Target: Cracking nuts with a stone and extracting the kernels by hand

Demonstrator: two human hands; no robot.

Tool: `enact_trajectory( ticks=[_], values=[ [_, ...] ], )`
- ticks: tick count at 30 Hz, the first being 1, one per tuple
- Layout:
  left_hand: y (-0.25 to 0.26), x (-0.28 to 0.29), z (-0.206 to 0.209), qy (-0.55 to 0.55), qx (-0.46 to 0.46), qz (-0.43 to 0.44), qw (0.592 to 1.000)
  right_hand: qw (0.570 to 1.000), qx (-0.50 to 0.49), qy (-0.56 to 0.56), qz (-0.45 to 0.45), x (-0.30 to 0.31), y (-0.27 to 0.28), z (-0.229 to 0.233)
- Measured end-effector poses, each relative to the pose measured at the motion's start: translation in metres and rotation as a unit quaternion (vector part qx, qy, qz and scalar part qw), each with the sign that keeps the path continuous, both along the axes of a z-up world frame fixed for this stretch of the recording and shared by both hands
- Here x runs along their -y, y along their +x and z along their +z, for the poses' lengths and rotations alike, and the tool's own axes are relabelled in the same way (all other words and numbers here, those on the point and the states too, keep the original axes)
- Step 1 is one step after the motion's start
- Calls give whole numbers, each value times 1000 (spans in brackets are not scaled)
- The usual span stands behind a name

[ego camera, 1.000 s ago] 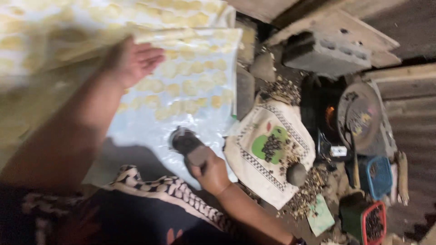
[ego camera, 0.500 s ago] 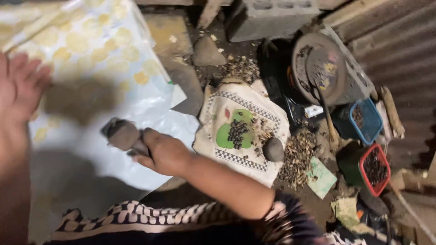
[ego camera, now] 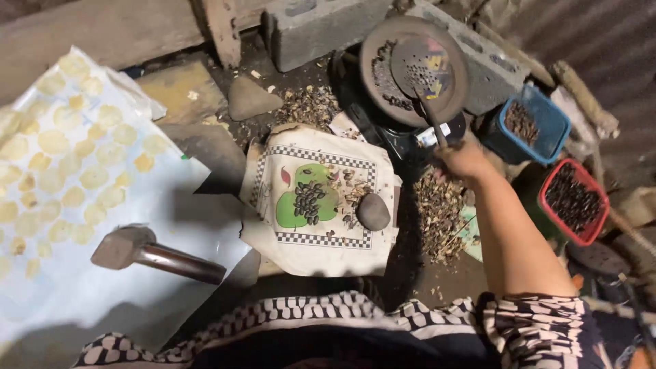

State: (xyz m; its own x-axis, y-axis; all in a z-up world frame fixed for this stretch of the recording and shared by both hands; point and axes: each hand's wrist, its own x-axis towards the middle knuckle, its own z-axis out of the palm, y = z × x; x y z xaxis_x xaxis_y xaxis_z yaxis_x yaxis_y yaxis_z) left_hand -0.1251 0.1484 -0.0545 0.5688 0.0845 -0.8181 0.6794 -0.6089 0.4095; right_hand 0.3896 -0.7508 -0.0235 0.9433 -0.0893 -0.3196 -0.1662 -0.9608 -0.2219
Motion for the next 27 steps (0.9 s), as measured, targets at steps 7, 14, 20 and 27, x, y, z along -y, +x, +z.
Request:
enact_trajectory(
  ticks=[7, 14, 20, 27],
  values=[
    [-50, 152, -59, 187, -19, -278, 942, 983, 172, 57, 8, -9, -27, 74],
    [24, 244, 90, 335, 151, -187, 911, 924, 40, 349, -151, 8, -14, 36],
    [49, 166, 107, 273, 63, -285, 917, 851, 42, 462, -246, -22, -15, 13],
    [9, 94, 59, 236, 58, -226, 943, 969, 219, 116, 12, -9, -48, 79]
  ],
)
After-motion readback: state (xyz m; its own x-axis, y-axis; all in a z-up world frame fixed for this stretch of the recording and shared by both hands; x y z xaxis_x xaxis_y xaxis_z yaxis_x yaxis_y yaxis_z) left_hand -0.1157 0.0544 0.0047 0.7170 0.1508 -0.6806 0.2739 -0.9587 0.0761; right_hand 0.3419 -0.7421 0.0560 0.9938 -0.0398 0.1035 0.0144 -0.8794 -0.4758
